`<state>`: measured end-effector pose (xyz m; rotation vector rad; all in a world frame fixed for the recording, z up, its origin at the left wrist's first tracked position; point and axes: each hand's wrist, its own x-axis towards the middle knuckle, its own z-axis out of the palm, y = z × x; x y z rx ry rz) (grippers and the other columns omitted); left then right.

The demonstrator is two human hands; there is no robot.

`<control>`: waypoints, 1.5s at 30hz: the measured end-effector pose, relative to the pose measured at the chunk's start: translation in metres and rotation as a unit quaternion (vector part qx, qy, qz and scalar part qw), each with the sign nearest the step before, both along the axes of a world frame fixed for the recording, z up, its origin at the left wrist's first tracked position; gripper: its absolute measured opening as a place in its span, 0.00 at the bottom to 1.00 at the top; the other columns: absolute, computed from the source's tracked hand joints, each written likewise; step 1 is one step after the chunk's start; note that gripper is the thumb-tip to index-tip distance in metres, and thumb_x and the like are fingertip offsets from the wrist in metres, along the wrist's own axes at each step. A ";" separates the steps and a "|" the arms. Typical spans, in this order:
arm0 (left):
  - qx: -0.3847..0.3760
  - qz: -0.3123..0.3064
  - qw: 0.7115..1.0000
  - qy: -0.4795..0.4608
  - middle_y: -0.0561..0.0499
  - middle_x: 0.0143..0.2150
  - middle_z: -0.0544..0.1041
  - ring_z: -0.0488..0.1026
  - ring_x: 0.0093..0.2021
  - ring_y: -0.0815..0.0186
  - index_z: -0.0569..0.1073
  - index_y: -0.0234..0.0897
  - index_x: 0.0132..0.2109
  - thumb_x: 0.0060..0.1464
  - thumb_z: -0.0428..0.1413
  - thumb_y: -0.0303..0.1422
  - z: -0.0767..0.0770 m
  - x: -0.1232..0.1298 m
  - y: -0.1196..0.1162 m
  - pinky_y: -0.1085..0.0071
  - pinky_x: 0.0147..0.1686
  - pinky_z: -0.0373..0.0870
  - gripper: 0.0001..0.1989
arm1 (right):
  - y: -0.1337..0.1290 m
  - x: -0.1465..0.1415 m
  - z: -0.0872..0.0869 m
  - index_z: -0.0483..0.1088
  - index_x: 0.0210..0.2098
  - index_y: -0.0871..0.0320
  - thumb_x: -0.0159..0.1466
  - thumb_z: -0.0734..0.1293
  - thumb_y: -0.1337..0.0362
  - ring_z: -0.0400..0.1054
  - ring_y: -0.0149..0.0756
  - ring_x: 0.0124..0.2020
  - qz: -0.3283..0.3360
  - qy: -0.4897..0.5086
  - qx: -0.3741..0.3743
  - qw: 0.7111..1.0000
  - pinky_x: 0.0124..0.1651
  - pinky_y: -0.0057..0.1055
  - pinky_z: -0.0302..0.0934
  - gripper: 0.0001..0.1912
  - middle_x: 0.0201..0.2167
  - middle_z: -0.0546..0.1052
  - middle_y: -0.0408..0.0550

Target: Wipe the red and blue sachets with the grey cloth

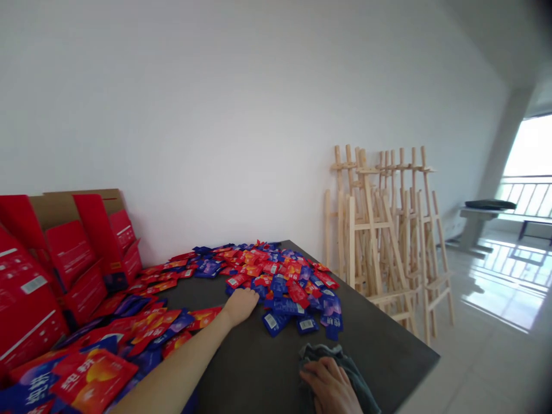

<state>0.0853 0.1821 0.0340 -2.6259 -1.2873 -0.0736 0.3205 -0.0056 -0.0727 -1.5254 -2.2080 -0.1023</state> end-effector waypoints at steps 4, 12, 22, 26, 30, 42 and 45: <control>0.026 0.014 0.999 -0.041 0.44 0.44 0.74 0.72 0.45 0.61 0.73 0.36 0.47 0.61 0.44 0.28 0.023 -0.020 -0.040 0.67 0.43 0.68 0.15 | -0.006 -0.006 0.011 0.70 0.50 0.46 0.51 0.60 0.77 0.63 0.37 0.50 -0.008 -0.004 -0.014 1.000 0.47 0.29 0.55 0.30 0.50 0.74 0.37; -0.277 0.174 0.816 -0.477 0.59 0.20 0.66 0.71 0.22 0.66 0.64 0.38 0.38 0.56 0.47 0.37 -0.005 -0.042 -0.130 0.72 0.22 0.68 0.08 | -0.018 -0.019 0.030 0.73 0.46 0.47 0.53 0.59 0.77 0.63 0.39 0.49 -0.044 0.044 0.015 0.998 0.50 0.33 0.56 0.27 0.47 0.76 0.39; -0.368 0.267 0.792 -0.407 0.55 0.30 0.74 0.73 0.18 0.69 0.55 0.42 0.44 0.61 0.42 0.33 -0.064 -0.030 -0.173 0.79 0.15 0.59 0.05 | -0.025 -0.027 0.042 0.74 0.45 0.49 0.53 0.58 0.79 0.63 0.38 0.49 -0.045 0.061 0.022 0.997 0.51 0.34 0.57 0.27 0.46 0.75 0.41; -0.228 0.201 0.912 -0.274 0.53 0.35 0.77 0.77 0.36 0.66 0.63 0.41 0.40 0.58 0.48 0.28 -0.051 -0.039 -0.175 0.76 0.33 0.65 0.04 | -0.029 -0.056 0.044 0.72 0.47 0.48 0.56 0.61 0.77 0.62 0.38 0.49 0.020 0.047 0.029 0.998 0.50 0.32 0.56 0.24 0.47 0.75 0.40; -0.206 0.194 0.931 -0.229 0.54 0.37 0.78 0.76 0.40 0.66 0.65 0.43 0.41 0.58 0.48 0.29 -0.051 -0.044 -0.179 0.75 0.36 0.63 0.05 | -0.026 -0.082 0.031 0.72 0.44 0.49 0.62 0.64 0.69 0.63 0.37 0.43 0.095 -0.006 0.062 0.994 0.45 0.31 0.56 0.13 0.44 0.76 0.40; -0.222 0.194 0.932 -0.212 0.51 0.38 0.78 0.76 0.40 0.65 0.66 0.42 0.44 0.60 0.42 0.27 -0.054 -0.043 -0.179 0.74 0.37 0.64 0.10 | -0.024 -0.037 0.033 0.72 0.48 0.47 0.61 0.62 0.72 0.62 0.38 0.47 0.042 -0.050 0.039 0.997 0.47 0.31 0.56 0.19 0.47 0.75 0.41; -0.230 0.193 0.927 -0.224 0.50 0.39 0.78 0.76 0.41 0.65 0.66 0.42 0.46 0.60 0.41 0.26 -0.054 -0.043 -0.181 0.73 0.39 0.65 0.12 | -0.020 -0.032 0.037 0.73 0.47 0.48 0.59 0.60 0.75 0.63 0.39 0.47 -0.012 -0.041 0.038 0.998 0.48 0.34 0.56 0.21 0.45 0.76 0.42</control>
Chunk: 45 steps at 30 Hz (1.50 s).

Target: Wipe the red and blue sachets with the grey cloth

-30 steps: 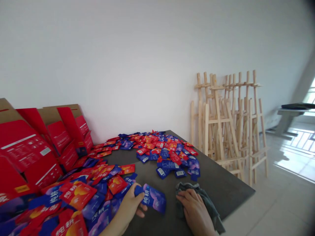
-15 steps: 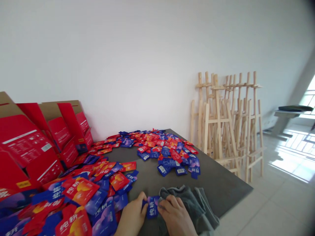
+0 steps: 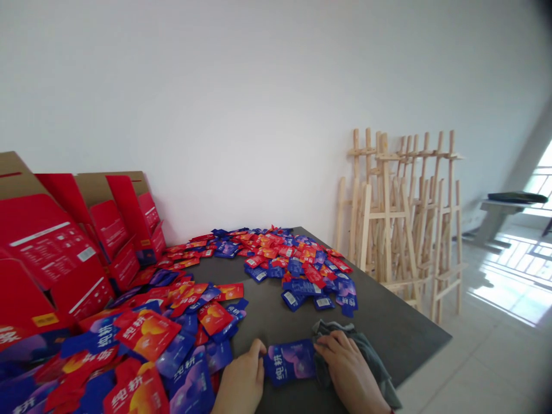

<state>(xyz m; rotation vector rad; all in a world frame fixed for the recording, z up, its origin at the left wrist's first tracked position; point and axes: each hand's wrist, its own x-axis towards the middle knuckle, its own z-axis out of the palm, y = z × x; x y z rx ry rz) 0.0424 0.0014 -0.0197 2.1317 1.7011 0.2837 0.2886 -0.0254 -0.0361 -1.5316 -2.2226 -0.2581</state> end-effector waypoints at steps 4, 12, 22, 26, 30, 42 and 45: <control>-0.004 -0.010 0.999 -0.030 0.51 0.44 0.78 0.76 0.44 0.66 0.64 0.42 0.50 0.59 0.41 0.25 -0.002 0.000 0.000 0.74 0.43 0.66 0.15 | 0.003 -0.026 0.017 0.73 0.47 0.49 0.60 0.60 0.75 0.62 0.39 0.48 0.016 0.023 0.008 1.000 0.51 0.34 0.54 0.21 0.46 0.75 0.42; 0.003 -0.016 1.000 -0.018 0.49 0.44 0.78 0.76 0.45 0.65 0.62 0.42 0.55 0.60 0.41 0.26 -0.009 -0.002 0.002 0.74 0.42 0.67 0.18 | 0.016 -0.094 0.002 0.72 0.38 0.53 0.65 0.62 0.66 0.62 0.37 0.41 0.091 -0.010 -0.008 0.996 0.44 0.34 0.55 0.06 0.36 0.76 0.43; 0.004 -0.015 1.000 -0.017 0.48 0.45 0.78 0.76 0.45 0.64 0.62 0.41 0.57 0.59 0.42 0.26 -0.006 -0.001 0.001 0.72 0.44 0.67 0.20 | 0.007 -0.069 -0.006 0.70 0.45 0.50 0.64 0.63 0.69 0.62 0.37 0.44 0.094 0.035 0.015 0.995 0.46 0.32 0.54 0.12 0.43 0.76 0.40; 0.009 -0.017 1.000 -0.016 0.47 0.46 0.78 0.76 0.46 0.63 0.62 0.40 0.57 0.59 0.42 0.27 -0.006 -0.002 0.001 0.71 0.43 0.67 0.20 | 0.001 -0.047 -0.003 0.70 0.47 0.49 0.62 0.61 0.74 0.62 0.38 0.46 0.072 0.022 -0.003 0.997 0.47 0.32 0.55 0.18 0.47 0.75 0.40; 0.002 -0.011 1.000 -0.012 0.47 0.48 0.77 0.75 0.47 0.62 0.62 0.40 0.59 0.59 0.42 0.27 -0.003 -0.001 0.000 0.70 0.45 0.66 0.21 | -0.003 -0.010 -0.003 0.72 0.47 0.50 0.58 0.61 0.75 0.62 0.39 0.46 0.035 0.006 -0.008 0.999 0.48 0.33 0.56 0.21 0.46 0.76 0.41; 0.020 -0.016 0.999 -0.029 0.49 0.49 0.77 0.75 0.47 0.65 0.63 0.40 0.59 0.60 0.41 0.26 -0.003 -0.002 -0.001 0.73 0.45 0.66 0.22 | -0.009 -0.048 -0.017 0.71 0.41 0.51 0.65 0.63 0.64 0.63 0.36 0.38 0.162 0.025 0.153 0.975 0.39 0.30 0.56 0.07 0.39 0.77 0.39; 0.019 -0.017 0.999 -0.027 0.49 0.50 0.77 0.75 0.48 0.65 0.63 0.41 0.59 0.59 0.41 0.26 -0.004 -0.002 0.000 0.72 0.45 0.67 0.22 | -0.008 -0.052 -0.027 0.71 0.39 0.51 0.66 0.62 0.62 0.63 0.35 0.37 0.180 0.025 0.173 0.968 0.37 0.29 0.56 0.06 0.37 0.77 0.37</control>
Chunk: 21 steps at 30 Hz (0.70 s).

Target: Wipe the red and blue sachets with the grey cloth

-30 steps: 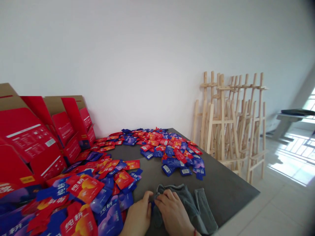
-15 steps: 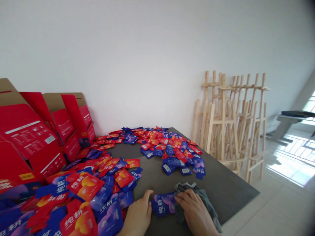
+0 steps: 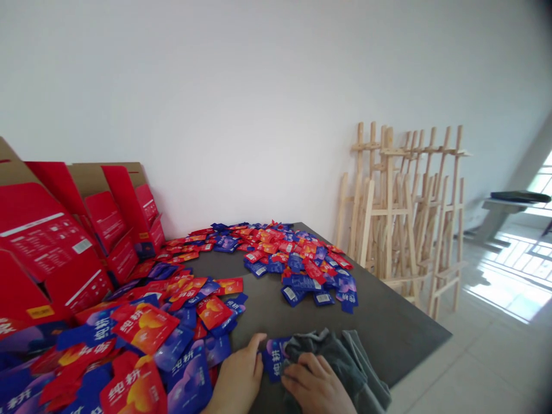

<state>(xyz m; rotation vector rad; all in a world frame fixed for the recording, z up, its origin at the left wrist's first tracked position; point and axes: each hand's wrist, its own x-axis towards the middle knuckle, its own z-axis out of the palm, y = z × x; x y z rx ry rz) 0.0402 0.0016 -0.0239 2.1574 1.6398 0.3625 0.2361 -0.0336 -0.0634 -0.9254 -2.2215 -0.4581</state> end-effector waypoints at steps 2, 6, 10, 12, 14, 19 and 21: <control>-0.001 0.002 1.000 0.001 0.48 0.50 0.77 0.75 0.48 0.64 0.63 0.41 0.59 0.60 0.41 0.26 0.000 0.000 0.000 0.71 0.46 0.67 0.22 | -0.001 0.009 -0.002 0.71 0.41 0.50 0.66 0.61 0.62 0.63 0.35 0.38 -0.013 -0.002 -0.012 1.000 0.38 0.29 0.56 0.07 0.38 0.77 0.38; -0.008 0.008 1.000 -0.002 0.46 0.49 0.77 0.75 0.48 0.62 0.63 0.39 0.59 0.59 0.42 0.26 -0.001 0.000 0.000 0.69 0.46 0.67 0.22 | -0.003 0.038 0.004 0.71 0.45 0.49 0.63 0.63 0.66 0.64 0.37 0.42 -0.058 -0.011 -0.061 0.996 0.42 0.30 0.57 0.11 0.41 0.77 0.39; -0.008 0.018 0.999 -0.039 0.46 0.46 0.78 0.76 0.45 0.62 0.63 0.38 0.59 0.59 0.43 0.26 -0.001 -0.001 -0.001 0.68 0.45 0.67 0.21 | 0.001 0.064 0.012 0.72 0.46 0.51 0.57 0.62 0.74 0.64 0.39 0.44 -0.115 -0.014 -0.117 0.986 0.46 0.32 0.58 0.20 0.44 0.77 0.41; -0.001 0.023 0.996 -0.091 0.47 0.41 0.79 0.76 0.41 0.63 0.64 0.37 0.57 0.60 0.42 0.27 0.000 0.000 0.000 0.69 0.42 0.68 0.20 | 0.005 0.073 0.015 0.73 0.46 0.51 0.55 0.61 0.76 0.65 0.41 0.45 -0.157 0.000 -0.144 0.977 0.47 0.35 0.59 0.23 0.44 0.77 0.43; 0.010 0.026 0.988 -0.152 0.50 0.34 0.79 0.77 0.34 0.65 0.64 0.37 0.57 0.62 0.40 0.30 0.002 0.000 0.000 0.71 0.38 0.70 0.19 | 0.010 0.080 0.020 0.73 0.46 0.52 0.54 0.59 0.76 0.65 0.42 0.47 -0.187 0.012 -0.172 0.967 0.49 0.37 0.59 0.24 0.45 0.76 0.45; 0.139 -0.053 0.965 -0.215 0.52 0.38 0.78 0.76 0.36 0.69 0.67 0.42 0.52 0.63 0.42 0.32 0.010 -0.002 -0.006 0.74 0.39 0.71 0.13 | 0.017 0.080 0.039 0.72 0.50 0.53 0.56 0.57 0.75 0.64 0.42 0.49 -0.192 0.058 -0.204 0.958 0.54 0.40 0.58 0.26 0.48 0.74 0.48; 0.214 -0.127 0.948 -0.200 0.52 0.43 0.77 0.75 0.42 0.70 0.68 0.42 0.47 0.62 0.43 0.28 0.013 -0.003 -0.009 0.76 0.43 0.70 0.12 | 0.017 0.075 0.045 0.72 0.50 0.53 0.56 0.57 0.75 0.64 0.42 0.50 -0.181 0.069 -0.216 0.957 0.55 0.40 0.58 0.26 0.48 0.74 0.48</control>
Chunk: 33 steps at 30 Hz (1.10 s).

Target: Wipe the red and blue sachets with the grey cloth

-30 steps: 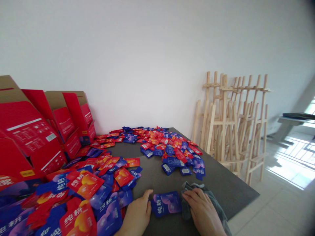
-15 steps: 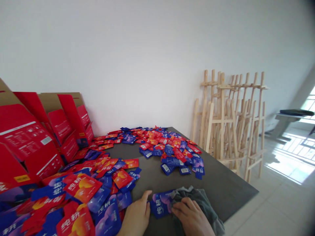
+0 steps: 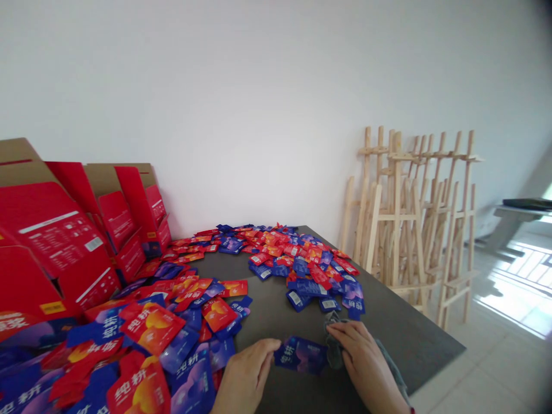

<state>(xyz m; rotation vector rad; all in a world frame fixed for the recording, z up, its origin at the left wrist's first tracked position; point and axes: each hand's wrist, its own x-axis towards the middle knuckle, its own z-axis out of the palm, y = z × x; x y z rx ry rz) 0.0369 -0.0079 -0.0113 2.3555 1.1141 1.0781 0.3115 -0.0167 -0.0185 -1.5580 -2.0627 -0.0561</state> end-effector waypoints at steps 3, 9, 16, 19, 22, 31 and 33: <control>0.089 -0.052 0.994 0.041 0.51 0.42 0.76 0.75 0.40 0.70 0.68 0.40 0.41 0.60 0.42 0.23 0.004 0.000 -0.003 0.77 0.39 0.70 0.12 | -0.001 -0.007 0.003 0.72 0.50 0.53 0.56 0.57 0.75 0.63 0.41 0.50 0.019 0.015 -0.021 0.999 0.56 0.39 0.58 0.26 0.48 0.74 0.47; 0.167 -0.067 0.979 0.094 0.52 0.38 0.74 0.71 0.34 0.72 0.68 0.38 0.37 0.64 0.42 0.26 0.012 0.000 -0.003 0.79 0.34 0.68 0.11 | 0.012 -0.013 0.001 0.72 0.50 0.57 0.55 0.56 0.76 0.62 0.41 0.51 0.013 0.040 -0.035 0.998 0.57 0.39 0.56 0.26 0.49 0.73 0.49; 0.274 -0.126 0.931 0.206 0.55 0.36 0.75 0.69 0.38 0.69 0.69 0.38 0.33 0.62 0.51 0.32 -0.007 0.007 0.000 0.74 0.39 0.64 0.07 | 0.020 -0.018 0.008 0.71 0.52 0.54 0.54 0.56 0.76 0.61 0.42 0.52 0.034 0.047 -0.035 0.998 0.57 0.41 0.55 0.29 0.50 0.73 0.49; 0.171 -0.157 0.948 0.216 0.55 0.34 0.75 0.68 0.35 0.71 0.68 0.38 0.31 0.59 0.53 0.28 -0.009 0.010 0.003 0.76 0.34 0.63 0.07 | 0.008 -0.023 0.014 0.69 0.53 0.52 0.54 0.55 0.77 0.61 0.41 0.52 0.092 0.027 -0.035 0.995 0.56 0.41 0.57 0.31 0.50 0.72 0.47; 0.053 -0.159 0.977 0.131 0.53 0.40 0.76 0.70 0.40 0.70 0.71 0.38 0.34 0.59 0.49 0.23 -0.006 0.009 0.004 0.77 0.38 0.64 0.09 | -0.002 -0.037 0.020 0.68 0.54 0.50 0.55 0.56 0.78 0.61 0.40 0.51 0.130 -0.003 -0.026 0.991 0.55 0.39 0.58 0.32 0.49 0.73 0.45; -0.046 -0.112 0.988 0.091 0.53 0.35 0.74 0.69 0.40 0.67 0.72 0.38 0.29 0.44 0.49 0.13 -0.025 0.006 0.014 0.72 0.40 0.62 0.15 | 0.013 -0.070 -0.026 0.68 0.51 0.47 0.65 0.64 0.64 0.63 0.36 0.45 0.173 -0.092 0.057 0.979 0.46 0.31 0.58 0.15 0.43 0.76 0.39; -0.032 -0.094 0.986 0.131 0.53 0.34 0.74 0.68 0.40 0.66 0.73 0.38 0.29 0.45 0.50 0.14 -0.022 0.006 0.014 0.71 0.40 0.60 0.15 | 0.015 -0.063 -0.032 0.70 0.49 0.49 0.64 0.64 0.65 0.62 0.37 0.46 0.157 -0.084 0.066 0.982 0.46 0.32 0.58 0.13 0.44 0.76 0.40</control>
